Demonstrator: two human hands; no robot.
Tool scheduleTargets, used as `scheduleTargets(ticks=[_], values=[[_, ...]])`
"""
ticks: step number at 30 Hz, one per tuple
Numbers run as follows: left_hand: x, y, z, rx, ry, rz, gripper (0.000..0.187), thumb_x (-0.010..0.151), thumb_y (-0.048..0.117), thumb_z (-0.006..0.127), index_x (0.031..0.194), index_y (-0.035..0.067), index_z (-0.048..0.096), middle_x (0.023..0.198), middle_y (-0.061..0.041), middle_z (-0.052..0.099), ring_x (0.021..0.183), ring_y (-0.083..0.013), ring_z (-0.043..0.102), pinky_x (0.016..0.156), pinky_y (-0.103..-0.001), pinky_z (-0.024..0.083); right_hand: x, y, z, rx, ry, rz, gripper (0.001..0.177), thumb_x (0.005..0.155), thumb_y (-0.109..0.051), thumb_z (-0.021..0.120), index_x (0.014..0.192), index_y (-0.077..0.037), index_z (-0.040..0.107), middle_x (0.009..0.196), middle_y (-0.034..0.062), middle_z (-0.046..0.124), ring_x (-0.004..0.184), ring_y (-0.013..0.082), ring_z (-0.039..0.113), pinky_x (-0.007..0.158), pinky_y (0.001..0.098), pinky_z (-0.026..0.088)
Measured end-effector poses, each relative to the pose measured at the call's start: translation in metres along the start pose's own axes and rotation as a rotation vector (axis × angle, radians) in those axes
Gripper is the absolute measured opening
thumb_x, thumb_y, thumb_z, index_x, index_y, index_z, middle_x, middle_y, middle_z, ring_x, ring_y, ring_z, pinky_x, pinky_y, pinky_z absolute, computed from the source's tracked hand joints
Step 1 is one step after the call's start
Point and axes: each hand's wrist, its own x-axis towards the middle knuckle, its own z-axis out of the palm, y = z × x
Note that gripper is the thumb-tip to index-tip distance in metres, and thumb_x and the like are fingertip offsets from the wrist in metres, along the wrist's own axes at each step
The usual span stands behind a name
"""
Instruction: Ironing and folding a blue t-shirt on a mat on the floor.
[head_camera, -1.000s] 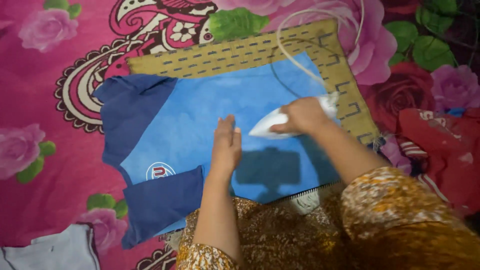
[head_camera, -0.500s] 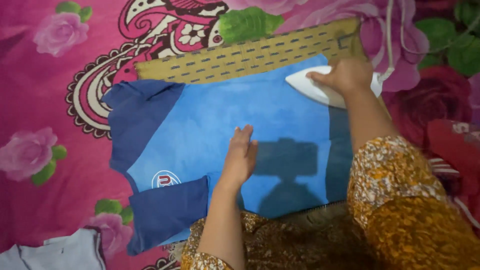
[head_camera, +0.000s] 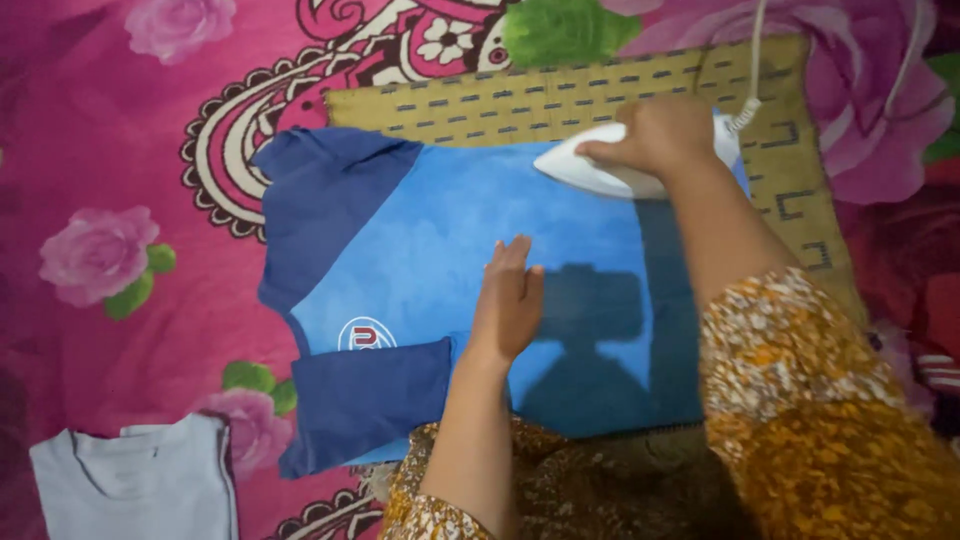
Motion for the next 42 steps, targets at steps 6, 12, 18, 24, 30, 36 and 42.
scheduleTargets(ticks=[6,12,18,24,30,36,42], values=[[-0.001,-0.022,0.008,-0.026,0.108,0.079,0.045,0.101,0.019,0.054,0.141,-0.003,0.054,0.147,-0.029,0.054,0.144,-0.0538,0.038,0.118,-0.06,0.029,0.018,-0.044,-0.013,0.039,-0.052,-0.116,0.085,0.07,-0.093,0.063,0.092,-0.013,0.081,0.081,0.017,0.074,0.078,0.0386,0.071,0.066,0.0513,0.054],[0.0,-0.006,0.003,0.042,0.126,0.065,0.044,0.103,0.019,0.054,0.141,-0.002,0.055,0.146,-0.029,0.055,0.141,-0.0545,0.042,0.116,-0.062,0.033,0.021,-0.106,-0.02,0.124,0.007,-0.098,0.08,0.072,-0.09,0.064,0.088,-0.014,0.082,0.078,0.014,0.074,0.077,0.0364,0.071,0.063,0.0507,0.053],[0.005,-0.046,0.011,0.072,0.276,0.134,0.042,0.104,0.02,0.053,0.14,-0.003,0.056,0.143,-0.028,0.059,0.138,-0.0517,0.048,0.12,-0.058,0.035,0.044,-0.121,-0.003,0.069,0.085,-0.016,0.083,0.08,-0.091,0.062,0.084,-0.01,0.081,0.075,0.0138,0.073,0.071,0.035,0.072,0.057,0.049,0.053],[0.018,-0.05,-0.021,0.0,0.318,-0.034,0.045,0.103,0.021,0.052,0.14,-0.004,0.056,0.144,-0.03,0.056,0.14,-0.0501,0.044,0.118,-0.051,0.035,-0.015,-0.08,-0.018,0.109,0.186,-0.141,0.074,0.082,-0.086,0.069,0.09,-0.013,0.082,0.076,0.0142,0.073,0.071,0.0367,0.07,0.058,0.0508,0.052],[0.01,-0.032,-0.024,-0.112,0.26,-0.063,0.046,0.104,0.024,0.05,0.139,-0.005,0.057,0.144,-0.029,0.056,0.143,-0.0466,0.043,0.117,-0.048,0.035,-0.17,-0.05,-0.041,-0.034,0.034,-0.054,0.083,0.072,-0.084,0.066,0.108,-0.011,0.08,0.075,0.0133,0.076,0.06,0.0289,0.073,0.052,0.0439,0.056],[-0.003,-0.028,-0.003,-0.049,0.031,-0.003,0.046,0.104,0.027,0.051,0.138,-0.004,0.058,0.143,-0.027,0.057,0.14,-0.0439,0.047,0.116,-0.045,0.038,-0.289,-0.068,-0.011,0.098,0.095,-0.18,0.068,0.076,-0.077,0.068,0.094,-0.013,0.081,0.076,0.0127,0.075,0.062,0.0262,0.072,0.057,0.0406,0.057],[-0.027,-0.021,-0.007,-0.077,0.088,0.055,0.045,0.104,0.024,0.049,0.139,-0.003,0.058,0.143,-0.027,0.057,0.142,-0.0435,0.047,0.116,-0.044,0.038,-0.257,-0.107,-0.001,0.21,0.188,-0.053,0.064,0.076,-0.074,0.074,0.079,-0.01,0.078,0.074,0.0139,0.073,0.067,0.0343,0.07,0.062,0.0465,0.055]])
